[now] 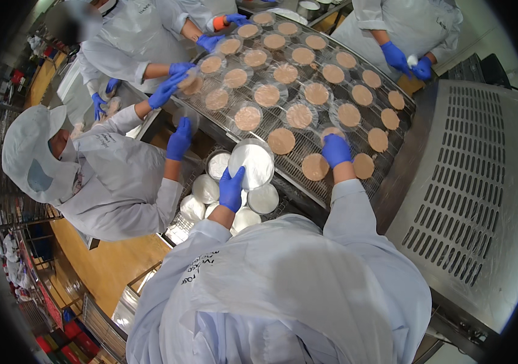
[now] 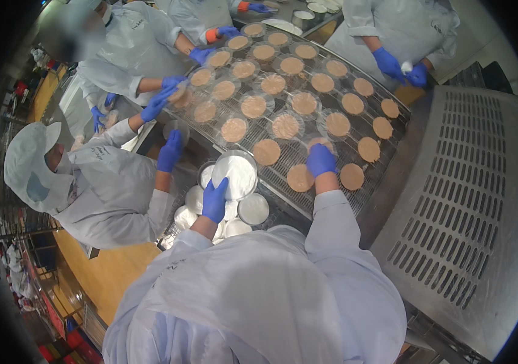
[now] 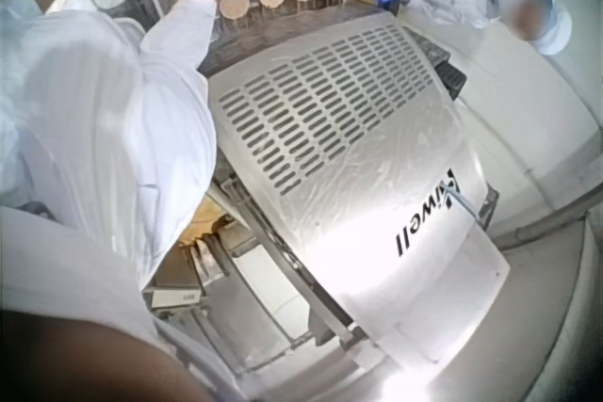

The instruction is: The person places white circular discs onto brown circular items arranged on a metal rack. They pick up each white disc from a stack and position it on top of a brown item, repeating this action continuously.

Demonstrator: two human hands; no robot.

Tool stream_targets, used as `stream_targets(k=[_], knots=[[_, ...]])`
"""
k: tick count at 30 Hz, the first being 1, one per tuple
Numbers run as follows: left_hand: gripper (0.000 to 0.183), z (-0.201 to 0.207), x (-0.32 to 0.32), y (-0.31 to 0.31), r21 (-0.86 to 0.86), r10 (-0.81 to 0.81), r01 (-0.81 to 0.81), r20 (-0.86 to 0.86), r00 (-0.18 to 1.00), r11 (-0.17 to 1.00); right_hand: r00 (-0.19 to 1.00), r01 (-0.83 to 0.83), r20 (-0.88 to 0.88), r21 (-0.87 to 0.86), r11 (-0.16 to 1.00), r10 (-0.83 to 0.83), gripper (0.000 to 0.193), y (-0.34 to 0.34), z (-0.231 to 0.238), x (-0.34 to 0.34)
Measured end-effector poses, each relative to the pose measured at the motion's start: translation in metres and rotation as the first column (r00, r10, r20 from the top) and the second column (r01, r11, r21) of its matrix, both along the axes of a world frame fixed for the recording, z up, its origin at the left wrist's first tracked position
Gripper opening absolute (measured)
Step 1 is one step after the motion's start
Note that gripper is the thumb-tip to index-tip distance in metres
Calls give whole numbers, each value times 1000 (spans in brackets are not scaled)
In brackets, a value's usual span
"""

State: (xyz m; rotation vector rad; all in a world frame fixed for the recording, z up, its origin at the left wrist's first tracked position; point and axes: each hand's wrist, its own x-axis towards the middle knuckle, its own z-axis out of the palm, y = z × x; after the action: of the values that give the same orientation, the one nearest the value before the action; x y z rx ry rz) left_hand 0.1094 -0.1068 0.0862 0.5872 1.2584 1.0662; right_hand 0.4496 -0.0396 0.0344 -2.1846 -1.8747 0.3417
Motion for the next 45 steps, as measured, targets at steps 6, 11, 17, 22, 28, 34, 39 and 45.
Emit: stream_targets(k=[6,11,17,22,28,34,39,45], knots=[[39,-12,41,-16,22,-92,90,159,983,996,787,-219,-578,68,973,217,27,-41,79,-113],[40,-18,56,-12,-32,-92,95,105,990,995,739,-25,-657,195,981,149,22,-30,67,-92],[43,-25,58,-16,-81,-63,69,80,995,994,718,103,-693,188,977,58,20,-19,66,-50],[47,-14,42,-21,-83,-27,35,95,995,996,752,-36,-656,52,998,61,25,0,53,-1],[44,-13,22,-30,-105,16,-7,88,996,994,934,348,-205,325,880,-293,25,29,102,66],[41,-10,12,-25,-44,11,-5,119,993,999,968,43,-245,-68,997,-59,34,21,40,18],[42,-9,24,-11,27,-79,77,103,992,997,944,-126,-277,207,970,182,37,-34,23,-47],[43,10,45,-5,-64,-77,82,80,994,995,908,-207,-398,-161,965,128,28,-25,90,-126]])
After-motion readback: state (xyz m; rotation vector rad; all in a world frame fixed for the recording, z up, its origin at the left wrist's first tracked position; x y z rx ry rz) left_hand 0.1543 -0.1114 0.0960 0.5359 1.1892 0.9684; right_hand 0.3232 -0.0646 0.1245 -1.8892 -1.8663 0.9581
